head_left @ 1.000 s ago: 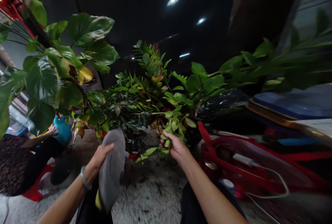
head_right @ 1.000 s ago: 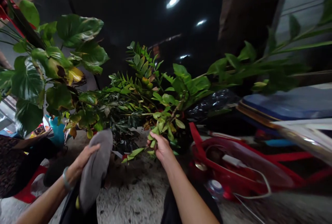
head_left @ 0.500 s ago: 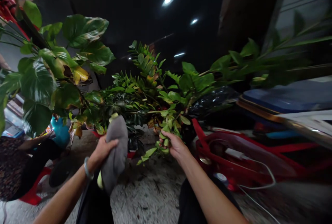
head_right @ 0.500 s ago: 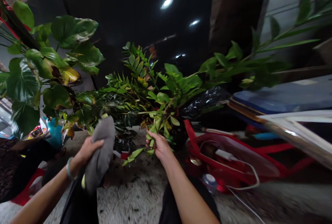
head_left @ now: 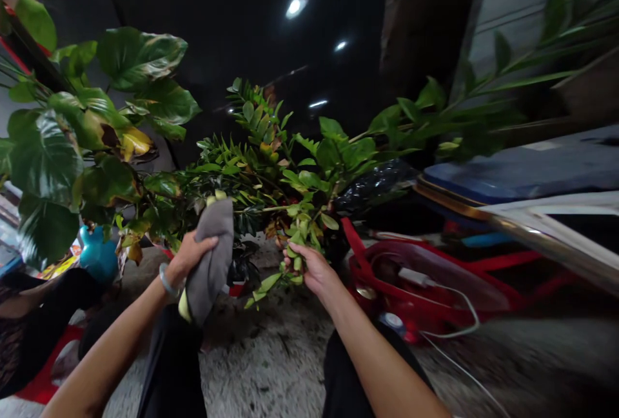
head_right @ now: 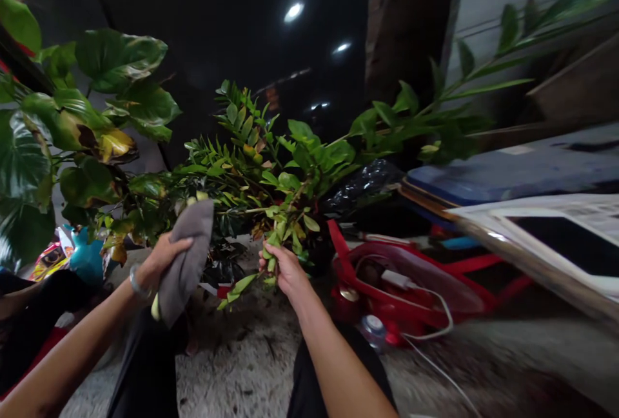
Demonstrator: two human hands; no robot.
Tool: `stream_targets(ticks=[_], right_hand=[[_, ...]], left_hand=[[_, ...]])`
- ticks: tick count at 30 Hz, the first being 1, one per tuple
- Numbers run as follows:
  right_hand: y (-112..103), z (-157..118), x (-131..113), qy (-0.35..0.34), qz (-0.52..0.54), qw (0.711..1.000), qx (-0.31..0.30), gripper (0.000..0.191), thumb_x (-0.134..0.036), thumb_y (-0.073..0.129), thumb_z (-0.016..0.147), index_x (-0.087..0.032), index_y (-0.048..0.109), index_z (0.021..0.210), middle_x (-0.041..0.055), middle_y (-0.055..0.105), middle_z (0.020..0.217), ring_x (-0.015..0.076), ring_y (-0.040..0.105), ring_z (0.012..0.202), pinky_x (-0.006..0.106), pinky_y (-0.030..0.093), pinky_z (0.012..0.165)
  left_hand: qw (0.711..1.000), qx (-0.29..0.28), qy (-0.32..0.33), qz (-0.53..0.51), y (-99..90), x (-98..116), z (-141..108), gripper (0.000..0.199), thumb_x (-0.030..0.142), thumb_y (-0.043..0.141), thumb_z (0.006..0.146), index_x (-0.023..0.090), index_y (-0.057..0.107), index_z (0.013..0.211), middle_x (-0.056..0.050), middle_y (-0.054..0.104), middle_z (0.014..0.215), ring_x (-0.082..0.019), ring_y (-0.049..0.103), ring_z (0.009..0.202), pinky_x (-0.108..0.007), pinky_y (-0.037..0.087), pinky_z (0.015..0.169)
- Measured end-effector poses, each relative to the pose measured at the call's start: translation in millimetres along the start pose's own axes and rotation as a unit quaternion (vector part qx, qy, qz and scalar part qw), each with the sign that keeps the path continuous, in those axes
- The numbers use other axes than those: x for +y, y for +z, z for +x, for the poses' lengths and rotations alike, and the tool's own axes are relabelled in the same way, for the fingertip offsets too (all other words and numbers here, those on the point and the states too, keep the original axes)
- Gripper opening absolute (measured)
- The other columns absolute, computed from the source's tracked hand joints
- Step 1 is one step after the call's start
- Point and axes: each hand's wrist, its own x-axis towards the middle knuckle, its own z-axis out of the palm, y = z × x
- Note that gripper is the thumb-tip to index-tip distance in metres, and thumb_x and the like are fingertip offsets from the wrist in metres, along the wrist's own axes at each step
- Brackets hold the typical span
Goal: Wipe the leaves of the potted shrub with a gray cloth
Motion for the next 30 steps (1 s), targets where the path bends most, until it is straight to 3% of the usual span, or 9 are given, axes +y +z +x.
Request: stream_targets(ticks=[2,4,9,13,17,20,23,25,30], right_hand=[[-5,2,0,-0.001,-0.005,1.000,0.002,0.009,-0.015,0.073,0.079,-0.018,0.064,0.080,0.0002,0.069,0.059,0.0132,0.061,0.041,0.023,0.051,0.039],[-9,3,-1,-0.006,-0.010,1.000,-0.007,0.009,-0.017,0.074,0.078,-0.018,0.065,0.080,0.0005,0.069,0.058,0.0134,0.061,0.041,0.022,0.050,0.038],[-8,2,-4,-0.021,0.009,1.000,-0.019,0.011,-0.016,0.074,0.077,-0.018,0.067,0.084,0.0004,0.071,0.061,0.0139,0.063,0.044,0.023,0.052,0.041],[-5,1,-1,-0.030,0.007,0.999,-0.028,0.011,-0.016,0.075,0.078,-0.019,0.064,0.080,0.0008,0.072,0.063,0.0141,0.065,0.047,0.025,0.056,0.047],[-10,1,1,-0.029,-0.007,0.999,-0.024,0.012,-0.015,0.075,0.077,-0.018,0.064,0.077,0.0025,0.071,0.062,0.0152,0.065,0.046,0.024,0.053,0.043],[-17,0,-3,-0.028,-0.009,0.999,-0.022,0.009,-0.014,0.074,0.076,-0.017,0.066,0.078,0.0035,0.072,0.063,0.0159,0.066,0.047,0.025,0.054,0.045],[-20,0,-7,-0.031,-0.010,0.999,-0.021,0.009,-0.014,0.073,0.076,-0.018,0.065,0.076,0.0028,0.071,0.062,0.0150,0.065,0.047,0.025,0.054,0.045],[-18,1,-7,-0.035,-0.011,0.999,-0.020,0.011,-0.015,0.074,0.074,-0.018,0.064,0.075,0.0021,0.071,0.062,0.0149,0.065,0.047,0.024,0.054,0.045],[-10,9,2,-0.038,-0.019,0.999,-0.009,0.015,-0.017,0.077,0.070,-0.020,0.063,0.075,-0.0003,0.071,0.060,0.0155,0.066,0.048,0.023,0.053,0.043]], left_hand=[[0.993,-0.106,-0.039,0.032,-0.7,-4,-18,0.038,0.040,0.087,0.057,0.012,0.077,0.080,-0.006,0.074,0.071,-0.022,0.065,0.066,-0.029,0.051,0.061],[0.988,-0.145,-0.033,0.040,-6.9,13,-29,0.037,0.042,0.087,0.058,0.013,0.078,0.078,-0.005,0.073,0.070,-0.021,0.065,0.063,-0.029,0.051,0.058],[0.990,0.008,0.120,-0.072,-4.6,70,11,0.044,0.041,0.087,0.059,0.013,0.077,0.091,-0.007,0.077,0.084,-0.023,0.069,0.076,-0.028,0.055,0.068],[0.992,0.032,0.048,-0.114,30.9,36,44,0.039,0.034,0.086,0.058,0.015,0.075,0.090,-0.006,0.077,0.082,-0.022,0.068,0.073,-0.031,0.056,0.070],[0.992,-0.084,-0.097,-0.018,42.2,-7,17,0.030,0.032,0.086,0.059,0.015,0.077,0.082,-0.006,0.075,0.072,-0.023,0.067,0.065,-0.032,0.053,0.062],[0.985,-0.162,-0.064,-0.010,26.6,16,-3,0.036,0.039,0.085,0.063,0.013,0.078,0.086,-0.008,0.076,0.075,-0.022,0.065,0.063,-0.032,0.053,0.062],[0.991,-0.121,0.048,-0.040,21.3,60,4,0.039,0.039,0.084,0.066,0.014,0.078,0.094,-0.010,0.078,0.088,-0.023,0.067,0.073,-0.031,0.054,0.068],[0.987,-0.092,0.089,-0.099,33.6,75,17,0.039,0.040,0.082,0.069,0.018,0.077,0.100,-0.009,0.078,0.098,-0.023,0.069,0.081,-0.031,0.055,0.074],[0.974,-0.172,-0.035,-0.140,86.4,33,15,0.043,0.040,0.087,0.058,0.015,0.076,0.091,-0.007,0.077,0.082,-0.025,0.069,0.072,-0.034,0.055,0.069]])
